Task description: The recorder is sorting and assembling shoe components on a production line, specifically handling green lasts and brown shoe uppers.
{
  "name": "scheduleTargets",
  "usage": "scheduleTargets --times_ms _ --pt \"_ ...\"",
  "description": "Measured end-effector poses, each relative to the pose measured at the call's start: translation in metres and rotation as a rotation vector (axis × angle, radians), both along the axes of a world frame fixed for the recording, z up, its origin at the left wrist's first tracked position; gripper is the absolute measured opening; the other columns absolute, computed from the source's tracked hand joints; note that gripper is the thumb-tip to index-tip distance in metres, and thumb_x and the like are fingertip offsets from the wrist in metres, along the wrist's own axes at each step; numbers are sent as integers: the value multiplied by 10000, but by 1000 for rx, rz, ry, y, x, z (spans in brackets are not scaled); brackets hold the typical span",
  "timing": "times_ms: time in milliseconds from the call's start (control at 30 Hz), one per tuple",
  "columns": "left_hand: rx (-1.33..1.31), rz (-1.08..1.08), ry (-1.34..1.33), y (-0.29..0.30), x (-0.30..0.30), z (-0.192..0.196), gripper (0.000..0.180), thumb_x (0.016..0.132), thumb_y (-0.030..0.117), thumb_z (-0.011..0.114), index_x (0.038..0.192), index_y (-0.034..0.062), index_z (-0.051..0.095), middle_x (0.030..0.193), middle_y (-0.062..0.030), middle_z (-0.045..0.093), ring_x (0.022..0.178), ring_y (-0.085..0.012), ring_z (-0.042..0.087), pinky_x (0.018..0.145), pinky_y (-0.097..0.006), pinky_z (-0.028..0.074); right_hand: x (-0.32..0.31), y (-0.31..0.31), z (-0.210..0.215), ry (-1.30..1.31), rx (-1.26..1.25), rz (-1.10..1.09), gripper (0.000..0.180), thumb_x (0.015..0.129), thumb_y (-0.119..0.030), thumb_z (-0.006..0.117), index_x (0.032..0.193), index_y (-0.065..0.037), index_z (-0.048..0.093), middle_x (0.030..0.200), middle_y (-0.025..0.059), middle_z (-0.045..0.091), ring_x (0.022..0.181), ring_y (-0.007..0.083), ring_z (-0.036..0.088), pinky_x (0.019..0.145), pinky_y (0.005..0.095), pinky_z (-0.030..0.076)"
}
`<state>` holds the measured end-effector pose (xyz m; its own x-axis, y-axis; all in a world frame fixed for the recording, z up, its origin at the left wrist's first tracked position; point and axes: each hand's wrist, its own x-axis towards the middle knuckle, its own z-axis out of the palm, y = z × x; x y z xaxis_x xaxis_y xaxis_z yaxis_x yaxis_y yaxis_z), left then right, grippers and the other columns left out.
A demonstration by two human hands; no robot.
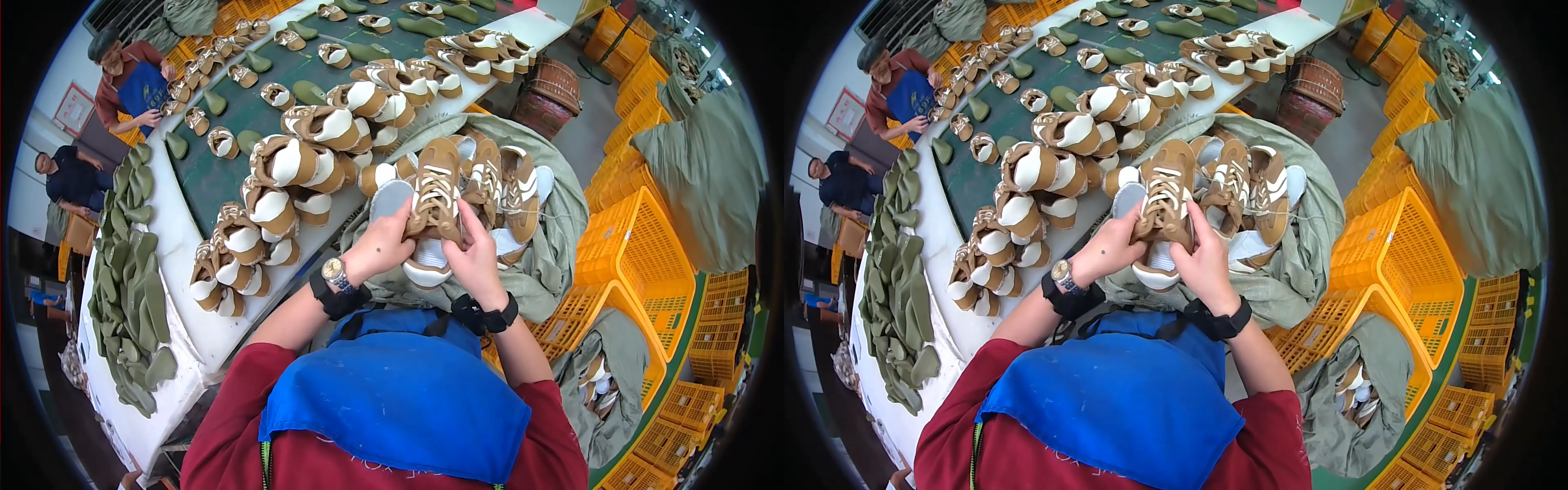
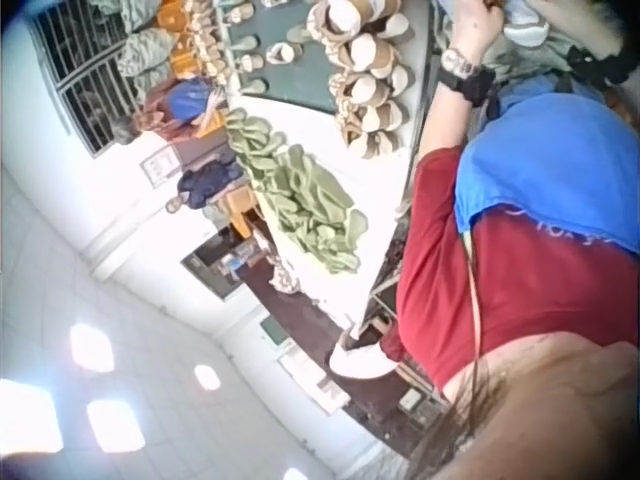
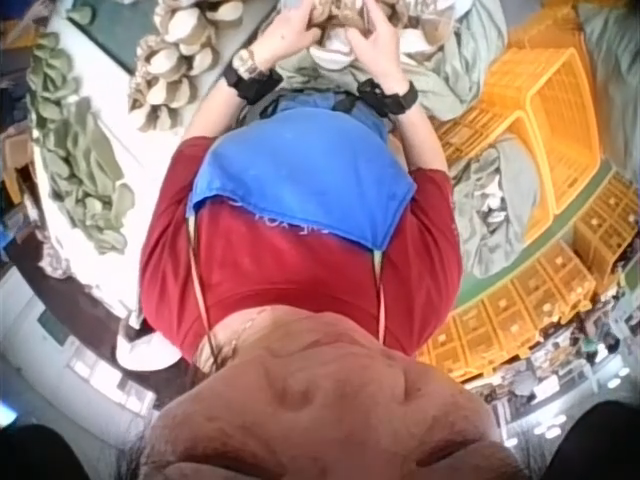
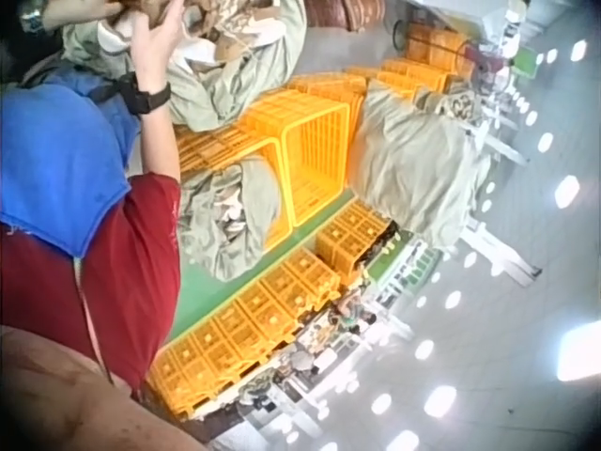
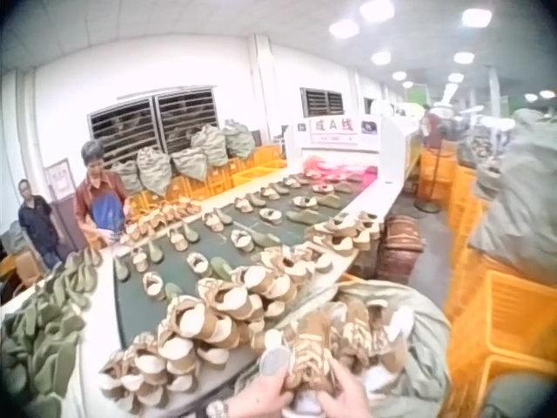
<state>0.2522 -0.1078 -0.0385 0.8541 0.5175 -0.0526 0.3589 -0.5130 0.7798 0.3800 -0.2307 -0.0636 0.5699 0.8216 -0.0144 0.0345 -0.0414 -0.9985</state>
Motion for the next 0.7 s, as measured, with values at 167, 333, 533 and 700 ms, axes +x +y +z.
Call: scheduleTargets --times_ms 167,333,533,700 --pt "141 120 16 0 -8 3 505 724 118 613 1174 -1 418 867 -249 599 842 -406 577 699 -434 477 5 1 14 -701 143 28 591 696 -89 638 1246 -1 443 1159 240 509 926 359 582 770 383 488" --pt "519 184 -335 -8 -21 26 645 613 84 769 1172 51 449 977 -134 517 787 -310 549 679 -367 484 -5 8 29 -703 135 23 528 692 -70 652 1196 -6 507 1213 237 471 918 349 589 753 361 495" --pt "549 285 -368 -2 -62 61 464 688 55 705 1115 25 524 938 -137 564 784 -278 590 653 -323 491 -34 31 51 -650 276 109 454 695 -51 632 1138 11 549 1175 252 505 983 361 574 781 359 491" --pt "595 349 -348 5 -106 82 476 691 -5 659 1143 31 515 886 -118 562 724 -268 582 613 -315 481 -64 56 80 -1001 325 65 439 656 -31 642 1085 -17 550 937 166 601 805 280 607 669 325 501"
